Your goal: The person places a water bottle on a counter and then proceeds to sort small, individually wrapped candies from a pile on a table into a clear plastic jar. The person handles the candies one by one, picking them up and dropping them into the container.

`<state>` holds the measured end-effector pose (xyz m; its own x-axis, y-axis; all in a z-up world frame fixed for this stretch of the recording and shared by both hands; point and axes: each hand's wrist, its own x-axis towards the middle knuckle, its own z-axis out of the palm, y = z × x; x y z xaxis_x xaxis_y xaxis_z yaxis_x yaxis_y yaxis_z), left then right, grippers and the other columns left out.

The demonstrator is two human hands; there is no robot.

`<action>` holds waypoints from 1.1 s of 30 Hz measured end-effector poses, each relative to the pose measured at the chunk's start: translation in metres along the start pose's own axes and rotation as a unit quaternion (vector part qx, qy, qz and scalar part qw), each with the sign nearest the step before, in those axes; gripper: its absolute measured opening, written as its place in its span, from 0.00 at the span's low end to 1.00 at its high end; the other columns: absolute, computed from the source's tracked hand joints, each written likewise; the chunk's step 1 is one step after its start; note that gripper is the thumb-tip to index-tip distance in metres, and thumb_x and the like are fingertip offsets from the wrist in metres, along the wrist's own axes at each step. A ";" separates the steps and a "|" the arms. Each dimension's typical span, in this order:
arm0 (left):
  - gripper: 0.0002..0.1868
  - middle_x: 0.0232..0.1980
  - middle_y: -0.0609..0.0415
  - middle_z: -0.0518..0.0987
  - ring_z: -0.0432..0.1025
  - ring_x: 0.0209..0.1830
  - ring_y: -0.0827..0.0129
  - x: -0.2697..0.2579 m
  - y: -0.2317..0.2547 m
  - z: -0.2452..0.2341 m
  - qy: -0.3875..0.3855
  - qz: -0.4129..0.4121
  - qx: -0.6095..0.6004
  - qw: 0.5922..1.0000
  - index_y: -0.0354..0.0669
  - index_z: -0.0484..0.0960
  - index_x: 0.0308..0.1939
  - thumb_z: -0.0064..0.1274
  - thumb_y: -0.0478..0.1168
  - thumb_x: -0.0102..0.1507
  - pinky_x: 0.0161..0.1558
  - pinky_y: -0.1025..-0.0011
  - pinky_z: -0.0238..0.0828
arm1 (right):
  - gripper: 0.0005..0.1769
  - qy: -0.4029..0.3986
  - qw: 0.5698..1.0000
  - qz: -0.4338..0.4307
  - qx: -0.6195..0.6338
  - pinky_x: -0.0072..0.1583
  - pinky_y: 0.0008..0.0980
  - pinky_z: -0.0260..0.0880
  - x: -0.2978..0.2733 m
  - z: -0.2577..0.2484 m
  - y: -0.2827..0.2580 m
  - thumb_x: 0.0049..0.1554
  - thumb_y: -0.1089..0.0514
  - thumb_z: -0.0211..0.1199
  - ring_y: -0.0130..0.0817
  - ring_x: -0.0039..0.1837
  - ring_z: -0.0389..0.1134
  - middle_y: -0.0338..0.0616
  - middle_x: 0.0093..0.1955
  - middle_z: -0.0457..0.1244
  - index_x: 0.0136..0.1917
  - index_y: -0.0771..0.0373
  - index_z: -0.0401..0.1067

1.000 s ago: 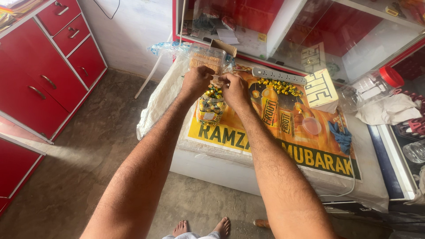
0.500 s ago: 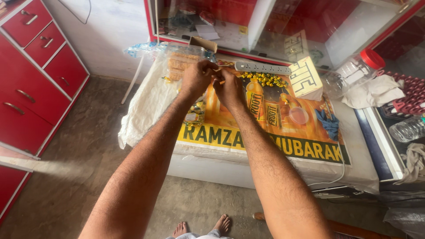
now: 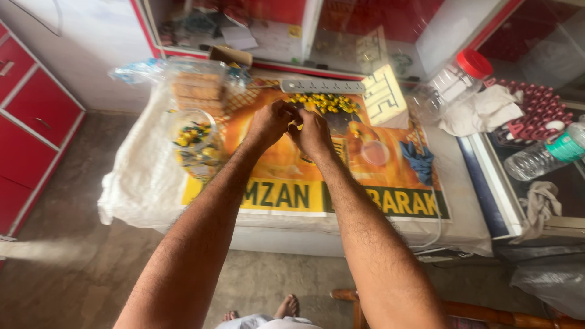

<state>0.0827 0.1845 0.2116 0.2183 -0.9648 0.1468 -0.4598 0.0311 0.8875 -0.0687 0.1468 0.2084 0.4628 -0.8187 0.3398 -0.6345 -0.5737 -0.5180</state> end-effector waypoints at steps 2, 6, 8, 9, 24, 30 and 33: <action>0.13 0.41 0.47 0.86 0.83 0.42 0.60 0.008 0.001 0.024 -0.004 -0.016 0.030 0.999 0.48 0.85 0.48 0.58 0.47 0.63 0.46 0.64 0.79 | 0.15 -0.025 0.999 0.024 -0.005 0.55 0.41 0.75 -0.005 -0.006 0.025 0.53 0.58 0.72 0.43 0.54 0.74 0.47 0.49 0.71 0.53 0.64 0.75; 0.13 0.43 0.46 0.86 0.82 0.44 0.57 0.021 -0.012 0.074 -0.004 -0.018 0.035 0.999 0.47 0.85 0.48 0.58 0.46 0.62 0.47 0.61 0.78 | 0.16 -0.034 0.998 0.053 0.005 0.57 0.41 0.73 -0.009 -0.016 0.066 0.53 0.57 0.73 0.42 0.56 0.72 0.46 0.51 0.71 0.53 0.62 0.76; 0.13 0.44 0.48 0.86 0.82 0.45 0.58 0.027 -0.022 0.098 -0.007 -0.016 -0.011 1.000 0.48 0.84 0.49 0.52 0.42 0.63 0.48 0.62 0.80 | 0.17 -0.061 0.994 0.092 -0.005 0.58 0.42 0.74 -0.014 -0.023 0.084 0.54 0.56 0.72 0.42 0.57 0.72 0.46 0.52 0.71 0.56 0.62 0.74; 0.13 0.45 0.47 0.86 0.81 0.47 0.56 0.029 -0.027 0.108 -0.008 -0.010 0.014 1.000 0.48 0.85 0.50 0.53 0.41 0.63 0.49 0.61 0.79 | 0.18 -0.073 0.991 0.111 -0.010 0.58 0.42 0.74 -0.014 -0.026 0.091 0.55 0.56 0.72 0.42 0.57 0.72 0.47 0.52 0.71 0.57 0.63 0.74; 0.32 0.62 0.38 0.66 0.62 0.63 0.40 0.115 -0.065 0.203 -0.007 -0.049 0.124 0.991 0.48 0.67 0.68 0.55 0.36 0.59 0.63 0.48 0.63 | 0.36 -0.127 0.966 0.186 -0.124 0.77 0.53 0.54 0.023 0.010 0.234 0.54 0.52 0.72 0.50 0.76 0.57 0.53 0.71 0.60 0.71 0.61 0.62; 0.36 0.66 0.37 0.64 0.60 0.66 0.44 0.154 -0.096 0.222 0.060 0.072 0.203 0.975 0.41 0.62 0.73 0.54 0.37 0.60 0.65 0.49 0.63 | 0.48 -0.041 0.955 0.261 -0.137 0.76 0.62 0.43 0.033 0.052 0.276 0.54 0.48 0.72 0.68 0.80 0.42 0.72 0.77 0.43 0.79 0.60 0.50; 0.35 0.68 0.38 0.64 0.61 0.66 0.46 0.166 -0.105 0.226 0.062 0.049 0.232 0.970 0.39 0.61 0.74 0.55 0.41 0.64 0.63 0.50 0.62 | 0.46 0.017 0.948 0.240 -0.207 0.74 0.69 0.43 0.036 0.077 0.288 0.62 0.47 0.68 0.72 0.81 0.42 0.69 0.81 0.44 0.84 0.56 0.45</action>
<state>-0.0278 -0.0377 0.0443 0.2417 -0.9235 0.2979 -0.8149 -0.0265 0.5790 -0.1869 -0.0462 0.0110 0.0433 -0.9841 0.1725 -0.9587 -0.0896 -0.2701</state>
